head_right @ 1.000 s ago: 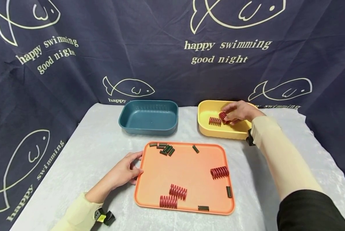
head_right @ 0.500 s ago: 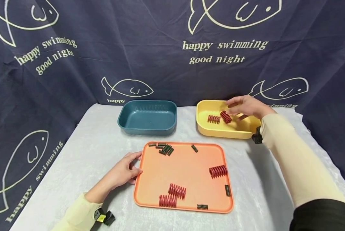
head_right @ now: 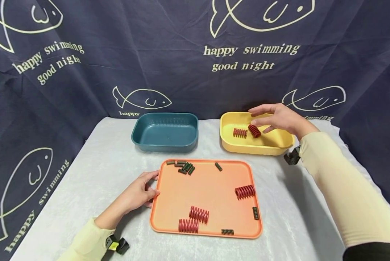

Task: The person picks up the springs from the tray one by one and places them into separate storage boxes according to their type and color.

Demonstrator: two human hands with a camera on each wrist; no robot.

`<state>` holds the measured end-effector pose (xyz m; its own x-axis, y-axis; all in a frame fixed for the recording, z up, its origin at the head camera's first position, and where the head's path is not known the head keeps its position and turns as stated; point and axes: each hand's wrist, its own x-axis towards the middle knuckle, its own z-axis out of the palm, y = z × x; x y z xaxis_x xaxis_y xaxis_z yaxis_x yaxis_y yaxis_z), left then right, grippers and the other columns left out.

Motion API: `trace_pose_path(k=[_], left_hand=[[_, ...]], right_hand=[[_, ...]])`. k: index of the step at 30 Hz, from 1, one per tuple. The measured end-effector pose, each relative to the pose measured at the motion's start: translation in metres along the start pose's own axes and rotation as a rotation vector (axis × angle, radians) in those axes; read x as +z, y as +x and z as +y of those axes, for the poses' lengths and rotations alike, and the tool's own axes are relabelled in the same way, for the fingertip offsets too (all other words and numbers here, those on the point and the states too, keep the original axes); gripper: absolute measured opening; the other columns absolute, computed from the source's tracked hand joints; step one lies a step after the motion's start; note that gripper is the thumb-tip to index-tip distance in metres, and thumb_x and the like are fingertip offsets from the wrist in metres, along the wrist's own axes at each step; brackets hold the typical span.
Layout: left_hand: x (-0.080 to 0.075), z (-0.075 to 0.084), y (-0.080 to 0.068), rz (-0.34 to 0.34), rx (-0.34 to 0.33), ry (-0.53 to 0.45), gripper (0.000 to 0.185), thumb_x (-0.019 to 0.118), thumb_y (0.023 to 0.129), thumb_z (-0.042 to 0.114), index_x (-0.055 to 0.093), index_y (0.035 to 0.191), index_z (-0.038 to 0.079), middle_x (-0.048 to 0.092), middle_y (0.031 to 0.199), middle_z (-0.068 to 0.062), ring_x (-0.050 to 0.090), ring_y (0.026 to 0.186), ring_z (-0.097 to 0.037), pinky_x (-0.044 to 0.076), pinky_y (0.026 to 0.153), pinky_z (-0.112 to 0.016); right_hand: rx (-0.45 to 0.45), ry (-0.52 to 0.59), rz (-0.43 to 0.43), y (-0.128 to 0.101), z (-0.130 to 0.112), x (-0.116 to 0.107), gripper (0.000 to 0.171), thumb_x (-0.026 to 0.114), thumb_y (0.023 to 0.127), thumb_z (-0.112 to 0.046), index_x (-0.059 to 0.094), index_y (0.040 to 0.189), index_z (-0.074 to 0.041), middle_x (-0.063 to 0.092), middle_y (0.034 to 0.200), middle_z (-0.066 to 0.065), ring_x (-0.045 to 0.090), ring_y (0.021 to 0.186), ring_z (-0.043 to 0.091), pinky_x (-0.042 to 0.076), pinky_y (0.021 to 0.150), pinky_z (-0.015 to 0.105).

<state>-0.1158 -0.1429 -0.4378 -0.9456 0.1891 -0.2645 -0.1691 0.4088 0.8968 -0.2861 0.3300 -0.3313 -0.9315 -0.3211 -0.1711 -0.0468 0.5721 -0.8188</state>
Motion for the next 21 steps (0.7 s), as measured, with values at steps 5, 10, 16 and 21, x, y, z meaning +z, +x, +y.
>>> trace_pose_path(k=[5, 10, 16, 21], left_hand=[[0.000, 0.000, 0.000, -0.003, 0.004, 0.007, 0.072, 0.067, 0.088, -0.016, 0.045, 0.154, 0.001, 0.047, 0.130, -0.014, 0.059, 0.061, -0.018, 0.059, 0.049, -0.038], [0.000, 0.000, 0.000, -0.004, 0.007, 0.010, 0.071, 0.067, 0.088, -0.015, 0.045, 0.154, 0.001, 0.047, 0.130, -0.015, 0.059, 0.062, -0.018, 0.059, 0.049, -0.038], [0.000, 0.000, 0.000, -0.006, 0.002, 0.007, 0.070, 0.067, 0.089, -0.015, 0.045, 0.154, 0.001, 0.046, 0.130, -0.016, 0.060, 0.064, -0.019, 0.059, 0.049, -0.038], [0.000, -0.001, 0.001, -0.001, -0.005, 0.017, 0.071, 0.067, 0.089, -0.014, 0.045, 0.154, 0.002, 0.046, 0.131, -0.015, 0.060, 0.064, -0.019, 0.059, 0.049, -0.038]], right_hand=[[-0.031, 0.012, 0.007, -0.010, 0.000, 0.006, 0.051, 0.079, 0.093, -0.016, 0.063, 0.141, -0.009, 0.066, 0.130, -0.008, 0.071, 0.107, 0.020, 0.061, 0.080, 0.043], [-0.084, 0.028, -0.007, -0.021, 0.001, 0.011, 0.049, 0.078, 0.094, -0.016, 0.064, 0.140, -0.011, 0.065, 0.133, -0.006, 0.070, 0.108, 0.021, 0.061, 0.079, 0.045], [-0.124, 0.040, -0.062, -0.035, 0.004, 0.017, 0.044, 0.076, 0.096, -0.015, 0.066, 0.138, -0.012, 0.060, 0.141, 0.005, 0.070, 0.109, 0.024, 0.061, 0.078, 0.048], [-0.145, 0.047, -0.089, -0.045, 0.006, 0.027, 0.045, 0.076, 0.095, -0.014, 0.065, 0.139, -0.011, 0.062, 0.141, 0.004, 0.070, 0.108, 0.025, 0.061, 0.078, 0.047]])
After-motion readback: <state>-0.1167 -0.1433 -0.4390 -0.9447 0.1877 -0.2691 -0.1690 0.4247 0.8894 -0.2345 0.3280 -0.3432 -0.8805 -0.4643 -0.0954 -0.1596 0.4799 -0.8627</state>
